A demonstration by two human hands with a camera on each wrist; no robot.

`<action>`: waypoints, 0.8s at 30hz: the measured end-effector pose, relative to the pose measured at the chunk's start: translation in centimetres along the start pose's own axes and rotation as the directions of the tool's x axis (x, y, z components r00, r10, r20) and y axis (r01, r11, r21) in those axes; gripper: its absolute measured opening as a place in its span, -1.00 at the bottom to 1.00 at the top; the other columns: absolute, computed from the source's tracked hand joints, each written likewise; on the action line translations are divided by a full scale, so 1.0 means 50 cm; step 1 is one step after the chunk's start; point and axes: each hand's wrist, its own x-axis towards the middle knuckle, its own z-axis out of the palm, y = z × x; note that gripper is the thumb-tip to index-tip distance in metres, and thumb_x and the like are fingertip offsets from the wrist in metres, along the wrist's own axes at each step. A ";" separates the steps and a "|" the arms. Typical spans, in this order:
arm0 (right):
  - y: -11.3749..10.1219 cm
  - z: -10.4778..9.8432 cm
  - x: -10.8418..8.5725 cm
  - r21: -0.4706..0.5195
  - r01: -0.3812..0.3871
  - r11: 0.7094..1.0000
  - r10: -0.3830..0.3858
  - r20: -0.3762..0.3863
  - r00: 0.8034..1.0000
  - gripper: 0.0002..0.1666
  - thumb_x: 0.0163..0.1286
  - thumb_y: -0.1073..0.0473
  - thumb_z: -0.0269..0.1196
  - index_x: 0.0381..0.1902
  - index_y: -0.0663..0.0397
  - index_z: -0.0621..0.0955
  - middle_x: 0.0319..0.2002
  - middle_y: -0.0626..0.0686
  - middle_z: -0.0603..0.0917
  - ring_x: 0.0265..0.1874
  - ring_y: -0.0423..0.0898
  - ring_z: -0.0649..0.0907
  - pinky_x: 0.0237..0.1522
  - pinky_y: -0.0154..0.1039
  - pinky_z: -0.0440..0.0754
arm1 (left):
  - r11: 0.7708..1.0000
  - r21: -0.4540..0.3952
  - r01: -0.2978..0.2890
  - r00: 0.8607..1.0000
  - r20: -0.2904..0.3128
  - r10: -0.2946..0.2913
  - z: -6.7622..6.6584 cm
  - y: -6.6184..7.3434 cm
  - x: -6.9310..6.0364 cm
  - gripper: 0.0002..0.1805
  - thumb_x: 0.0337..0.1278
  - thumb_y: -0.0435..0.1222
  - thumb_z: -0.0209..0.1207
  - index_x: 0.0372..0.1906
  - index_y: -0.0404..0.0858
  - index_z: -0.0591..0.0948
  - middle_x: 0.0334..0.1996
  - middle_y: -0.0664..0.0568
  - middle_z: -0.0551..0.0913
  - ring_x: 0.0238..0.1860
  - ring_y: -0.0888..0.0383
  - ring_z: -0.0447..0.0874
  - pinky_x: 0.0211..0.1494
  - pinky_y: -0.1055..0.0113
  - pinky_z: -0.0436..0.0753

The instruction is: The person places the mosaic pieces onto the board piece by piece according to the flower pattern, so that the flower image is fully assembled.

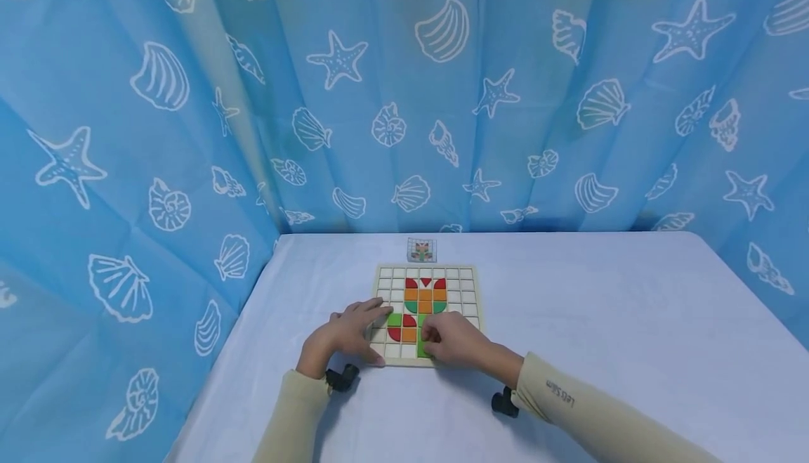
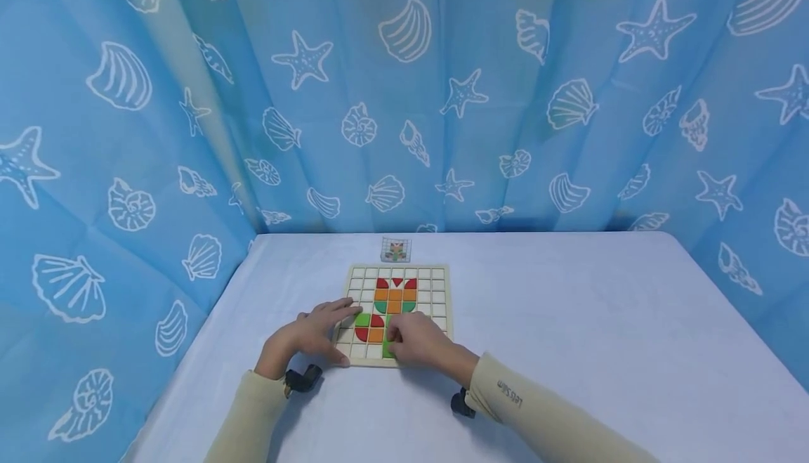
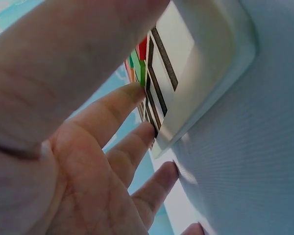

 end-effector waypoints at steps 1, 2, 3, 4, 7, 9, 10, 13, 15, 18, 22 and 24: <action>-0.002 0.001 0.001 -0.015 0.004 1.000 -0.004 -0.007 1.000 -0.90 0.27 0.21 0.43 -0.43 -0.05 0.71 -0.50 -0.20 0.58 -0.43 -0.22 0.51 -0.35 -0.31 0.53 | 1.000 0.002 -0.002 1.000 -0.005 0.002 -0.001 0.000 -0.001 0.05 -0.18 -0.06 0.58 0.52 0.05 0.33 0.57 0.02 0.16 0.56 -0.18 0.02 0.42 -0.42 0.08; -0.003 0.002 0.001 -0.027 0.008 1.000 -0.008 -0.014 1.000 -0.89 0.26 0.21 0.43 -0.45 -0.05 0.72 -0.50 -0.20 0.58 -0.42 -0.22 0.51 -0.34 -0.31 0.53 | 1.000 0.005 -0.002 1.000 -0.009 0.002 -0.001 0.000 -0.001 0.05 -0.19 -0.06 0.58 0.51 0.05 0.33 0.57 0.01 0.17 0.55 -0.18 0.03 0.42 -0.41 0.09; -0.003 0.004 0.001 -0.041 0.012 0.999 -0.013 -0.019 1.000 -0.89 0.26 0.21 0.44 -0.47 -0.05 0.73 -0.50 -0.20 0.58 -0.41 -0.22 0.50 -0.33 -0.31 0.53 | 1.000 0.004 0.000 1.000 -0.011 0.000 -0.001 0.000 -0.002 0.05 -0.19 -0.06 0.59 0.51 0.05 0.34 0.57 0.01 0.17 0.55 -0.18 0.03 0.42 -0.41 0.09; -0.003 0.006 0.001 -0.054 0.017 0.998 -0.018 -0.022 1.000 -0.88 0.25 0.21 0.44 -0.48 -0.05 0.74 -0.49 -0.20 0.59 -0.39 -0.22 0.49 -0.32 -0.31 0.53 | 1.000 0.004 0.001 1.000 -0.011 -0.001 0.000 0.000 -0.002 0.05 -0.19 -0.06 0.59 0.51 0.05 0.34 0.57 0.01 0.17 0.55 -0.17 0.03 0.42 -0.40 0.09; -0.001 0.011 -0.001 -0.070 0.022 0.997 -0.023 -0.017 1.000 -0.87 0.25 0.22 0.44 -0.49 -0.06 0.75 -0.50 -0.21 0.59 -0.38 -0.23 0.48 -0.32 -0.31 0.53 | 1.000 -0.005 -0.001 1.000 -0.004 0.001 0.005 0.000 -0.002 0.05 -0.21 -0.06 0.59 0.51 0.06 0.34 0.57 0.01 0.17 0.55 -0.17 0.03 0.42 -0.41 0.09; 0.001 0.011 -0.002 -0.084 0.022 0.996 -0.023 -0.007 1.000 -0.87 0.25 0.21 0.44 -0.49 -0.07 0.75 -0.51 -0.22 0.59 -0.39 -0.24 0.48 -0.33 -0.32 0.52 | 1.000 -0.007 -0.007 1.000 0.005 0.007 0.009 0.000 0.000 0.05 -0.20 -0.06 0.59 0.51 0.06 0.34 0.57 0.01 0.17 0.55 -0.18 0.04 0.42 -0.42 0.09; 0.002 0.010 -0.003 -0.088 0.024 0.996 -0.024 -0.005 1.000 -0.87 0.25 0.21 0.44 -0.49 -0.07 0.75 -0.51 -0.22 0.59 -0.39 -0.24 0.48 -0.33 -0.32 0.52 | 1.000 -0.004 -0.010 1.000 0.005 0.010 0.009 0.000 0.002 0.05 -0.20 -0.06 0.59 0.51 0.06 0.34 0.57 0.01 0.17 0.55 -0.18 0.04 0.41 -0.42 0.09; 0.004 0.007 -0.003 -0.091 0.032 0.995 -0.032 -0.003 0.999 -0.90 0.25 0.20 0.45 -0.47 -0.06 0.76 -0.49 -0.22 0.58 -0.40 -0.24 0.48 -0.33 -0.32 0.53 | 1.000 0.000 -0.016 1.000 -0.005 0.016 0.010 0.002 0.006 0.04 -0.20 -0.06 0.59 0.50 0.06 0.35 0.56 0.00 0.18 0.54 -0.20 0.05 0.40 -0.44 0.08; 0.005 0.004 -0.002 -0.091 0.032 0.995 -0.032 0.006 0.999 -0.91 0.25 0.19 0.45 -0.45 -0.07 0.76 -0.48 -0.22 0.58 -0.39 -0.25 0.48 -0.32 -0.34 0.53 | 1.000 -0.002 -0.019 1.000 -0.008 0.019 0.010 0.002 0.007 0.03 -0.19 -0.07 0.59 0.50 0.07 0.35 0.57 0.00 0.18 0.55 -0.19 0.04 0.41 -0.43 0.08; 0.007 0.001 -0.001 -0.076 0.026 0.997 -0.025 0.013 1.000 -0.94 0.26 0.15 0.45 -0.41 -0.08 0.77 -0.47 -0.23 0.59 -0.37 -0.25 0.49 -0.30 -0.33 0.53 | 1.000 -0.016 -0.027 1.000 -0.002 0.027 0.009 -0.001 0.002 0.01 -0.18 -0.07 0.58 0.49 0.05 0.37 0.56 -0.04 0.18 0.55 -0.19 0.06 0.41 -0.43 0.09; 0.010 -0.016 0.002 -0.026 -0.004 1.000 0.004 -0.013 1.000 -0.93 0.32 0.11 0.41 -0.37 -0.07 0.77 -0.45 -0.21 0.60 -0.36 -0.21 0.51 -0.28 -0.30 0.54 | 0.996 -0.086 -0.022 1.000 -0.008 0.021 0.002 -0.013 -0.012 0.00 -0.16 -0.13 0.58 0.49 0.02 0.37 0.57 -0.09 0.15 0.55 -0.18 0.06 0.43 -0.34 0.19; 0.018 -0.033 0.000 -0.006 -0.023 1.000 0.023 -0.042 0.999 -0.92 0.34 0.10 0.39 -0.34 -0.06 0.76 -0.42 -0.19 0.61 -0.35 -0.19 0.52 -0.28 -0.29 0.55 | 0.990 -0.141 -0.020 1.000 -0.021 0.018 -0.004 -0.022 -0.022 -0.02 -0.12 -0.15 0.57 0.50 0.00 0.36 0.57 -0.12 0.15 0.56 -0.18 0.06 0.44 -0.28 0.23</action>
